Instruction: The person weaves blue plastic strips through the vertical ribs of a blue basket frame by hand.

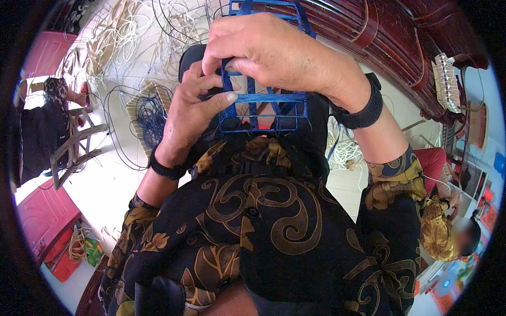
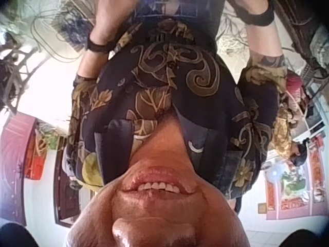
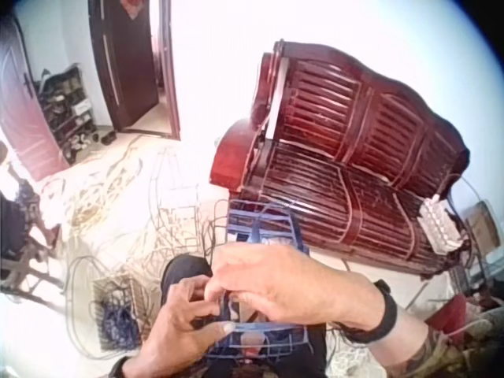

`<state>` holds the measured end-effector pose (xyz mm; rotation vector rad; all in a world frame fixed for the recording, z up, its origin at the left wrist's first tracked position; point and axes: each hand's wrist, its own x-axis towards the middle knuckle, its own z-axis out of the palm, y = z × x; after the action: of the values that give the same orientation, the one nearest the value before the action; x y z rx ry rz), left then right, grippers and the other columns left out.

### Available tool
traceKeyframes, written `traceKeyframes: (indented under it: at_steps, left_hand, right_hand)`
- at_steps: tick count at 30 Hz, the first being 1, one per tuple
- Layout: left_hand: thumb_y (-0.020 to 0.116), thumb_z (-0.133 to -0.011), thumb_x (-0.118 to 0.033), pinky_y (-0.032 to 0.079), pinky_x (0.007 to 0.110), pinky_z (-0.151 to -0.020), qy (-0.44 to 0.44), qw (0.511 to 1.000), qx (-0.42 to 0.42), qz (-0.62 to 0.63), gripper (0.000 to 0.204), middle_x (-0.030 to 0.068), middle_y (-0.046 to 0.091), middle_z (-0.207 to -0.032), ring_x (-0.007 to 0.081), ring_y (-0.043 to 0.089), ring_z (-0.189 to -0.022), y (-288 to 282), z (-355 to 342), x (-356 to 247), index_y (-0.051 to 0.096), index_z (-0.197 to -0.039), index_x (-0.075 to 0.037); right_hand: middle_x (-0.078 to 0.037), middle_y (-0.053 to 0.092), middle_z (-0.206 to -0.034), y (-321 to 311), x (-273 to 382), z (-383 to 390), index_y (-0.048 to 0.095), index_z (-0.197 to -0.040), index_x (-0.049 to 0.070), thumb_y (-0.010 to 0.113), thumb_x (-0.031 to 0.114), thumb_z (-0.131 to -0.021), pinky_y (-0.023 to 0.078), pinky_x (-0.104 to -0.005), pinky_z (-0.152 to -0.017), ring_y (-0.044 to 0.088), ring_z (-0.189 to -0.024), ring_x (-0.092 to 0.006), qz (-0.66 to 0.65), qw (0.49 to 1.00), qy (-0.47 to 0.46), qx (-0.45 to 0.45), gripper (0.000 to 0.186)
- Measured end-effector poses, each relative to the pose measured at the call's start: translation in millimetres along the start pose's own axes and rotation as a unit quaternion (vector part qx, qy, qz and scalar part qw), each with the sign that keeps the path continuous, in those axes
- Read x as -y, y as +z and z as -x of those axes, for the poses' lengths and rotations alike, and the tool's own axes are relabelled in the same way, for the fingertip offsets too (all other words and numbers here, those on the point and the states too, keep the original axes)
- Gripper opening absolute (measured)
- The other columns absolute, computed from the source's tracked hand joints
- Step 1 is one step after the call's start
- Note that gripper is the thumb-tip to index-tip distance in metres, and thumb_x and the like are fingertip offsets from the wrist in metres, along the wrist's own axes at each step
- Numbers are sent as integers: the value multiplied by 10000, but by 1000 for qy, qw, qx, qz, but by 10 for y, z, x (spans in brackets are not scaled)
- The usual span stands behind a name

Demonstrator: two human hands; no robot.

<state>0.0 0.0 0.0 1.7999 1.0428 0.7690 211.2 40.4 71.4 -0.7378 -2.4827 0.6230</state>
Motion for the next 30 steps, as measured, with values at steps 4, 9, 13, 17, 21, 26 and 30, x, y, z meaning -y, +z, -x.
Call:
traceKeyframes:
  at_steps: [4, 9, 13, 17, 21, 26, 30]
  left_hand:
    - [793, -731, -152, 448, 402, -841, 39, 997, -42, -42, 198, 143, 607, -1089, 296, 536, -988, 3, -48, -114, 697, -831, -10]
    - [750, -765, -106, 440, 372, -686, 31, 999, -28, -12, 178, 106, 577, -707, 252, 543, -749, 8, -192, -178, 630, -720, 17]
    - [718, -826, -86, 403, 316, -588, -14, 999, -21, 37, 176, 58, 535, -629, 164, 491, -621, 8, -217, -109, 616, -734, 24]
    - [695, -894, -83, 364, 229, -563, -18, 998, -7, 54, 120, -54, 571, -655, 38, 451, -612, 36, -235, -50, 669, -806, -5]
    - [696, -891, -75, 393, 238, -580, 11, 998, 1, 55, 98, -32, 593, -684, 53, 482, -630, 52, -277, 10, 688, -830, 2]
    - [718, -842, -47, 419, 292, -692, 74, 997, -21, -2, 68, 30, 569, -731, 140, 516, -736, 72, -368, 146, 693, -817, 11]
    - [724, -817, -46, 413, 324, -755, 59, 998, -8, 0, 62, 42, 566, -734, 179, 516, -781, 62, -381, 188, 693, -808, 7]
  right_hand:
    - [-91, 615, -946, -63, 29, -22, 663, -1023, 76, 666, -52, -797, 509, -347, -748, 642, -896, -273, 28, 1000, 13, 6, 261]
    - [-82, 634, -910, -96, 86, -60, 673, -987, 69, 671, 15, -815, 522, -359, -722, 642, -878, -278, 133, 989, 59, -12, 181]
    - [-118, 629, -810, -375, 405, -115, 651, -869, 80, 631, 152, -796, 523, -414, -648, 657, -771, -318, 282, 942, 182, 28, 104]
    - [-86, 645, -881, -385, 619, -48, 671, -905, 82, 632, 113, -811, 518, -375, -676, 640, -821, -273, 421, 873, 223, 107, 106]
    - [-27, 672, -902, -336, 698, 81, 741, -966, 153, 697, 167, -842, 538, -376, -697, 644, -912, -240, 446, 857, 237, 104, 132]
    - [-26, 660, -1132, -183, 607, 197, 684, -1161, 167, 714, 201, -847, 551, -377, -734, 648, -937, -251, 451, 866, 215, 20, 317]
    - [-39, 633, -1184, 41, 662, 143, 650, -1176, 131, 709, 165, -829, 543, -376, -793, 644, -959, -262, 420, 886, 191, -54, 354]
